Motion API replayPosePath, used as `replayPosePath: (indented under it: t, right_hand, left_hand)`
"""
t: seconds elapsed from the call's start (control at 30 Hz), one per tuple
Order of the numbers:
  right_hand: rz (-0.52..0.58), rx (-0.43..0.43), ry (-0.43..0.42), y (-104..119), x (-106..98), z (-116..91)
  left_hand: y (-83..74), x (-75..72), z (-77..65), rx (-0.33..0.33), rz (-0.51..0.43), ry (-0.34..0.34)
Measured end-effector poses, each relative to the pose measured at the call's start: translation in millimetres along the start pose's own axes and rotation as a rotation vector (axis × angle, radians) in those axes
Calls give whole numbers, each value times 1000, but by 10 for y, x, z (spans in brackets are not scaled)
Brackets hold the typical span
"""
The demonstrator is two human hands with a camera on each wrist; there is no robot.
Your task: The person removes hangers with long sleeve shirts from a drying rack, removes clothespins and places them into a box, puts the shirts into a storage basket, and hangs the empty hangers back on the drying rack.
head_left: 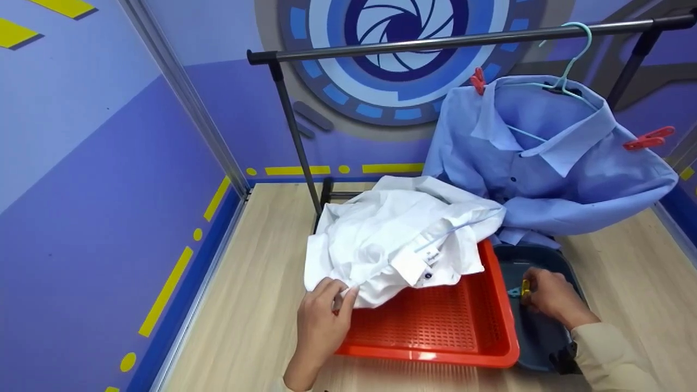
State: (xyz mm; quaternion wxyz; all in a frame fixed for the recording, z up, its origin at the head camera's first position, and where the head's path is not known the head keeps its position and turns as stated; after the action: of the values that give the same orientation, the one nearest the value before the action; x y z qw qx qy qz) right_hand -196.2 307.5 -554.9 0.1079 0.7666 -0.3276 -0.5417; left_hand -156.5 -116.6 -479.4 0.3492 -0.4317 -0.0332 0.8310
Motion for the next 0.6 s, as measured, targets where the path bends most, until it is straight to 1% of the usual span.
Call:
replayPosePath:
  t: [0.13,0.37,0.47,0.6]
  right_hand:
    - [15,-8,-24,-2,16,41]
    - [-30,-45,-81,1,28,136]
    - [-41,-32,-76,-3,41,167]
    - [-26,3,-45,14,70,179]
  left_hand:
    - [4,-4,1,-7,3,7]
    - [6,-4,4,14,4,-7]
    - [3,-3,5,13,1,-1]
    - [1,-7,8,10,-4,5]
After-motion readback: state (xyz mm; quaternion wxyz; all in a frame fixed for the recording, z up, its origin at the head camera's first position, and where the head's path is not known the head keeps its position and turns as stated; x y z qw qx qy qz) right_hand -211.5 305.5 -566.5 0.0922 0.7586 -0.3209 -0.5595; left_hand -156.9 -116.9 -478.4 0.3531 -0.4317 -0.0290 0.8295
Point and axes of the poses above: each hand's wrist, its own z-axis towards the middle knuckle, its own x-axis out of the palm, y = z × x, the point moved 2 cm from there along z, towards the middle knuckle, and after that the axes turned 15 degrees about x, right-handed, at the moved point
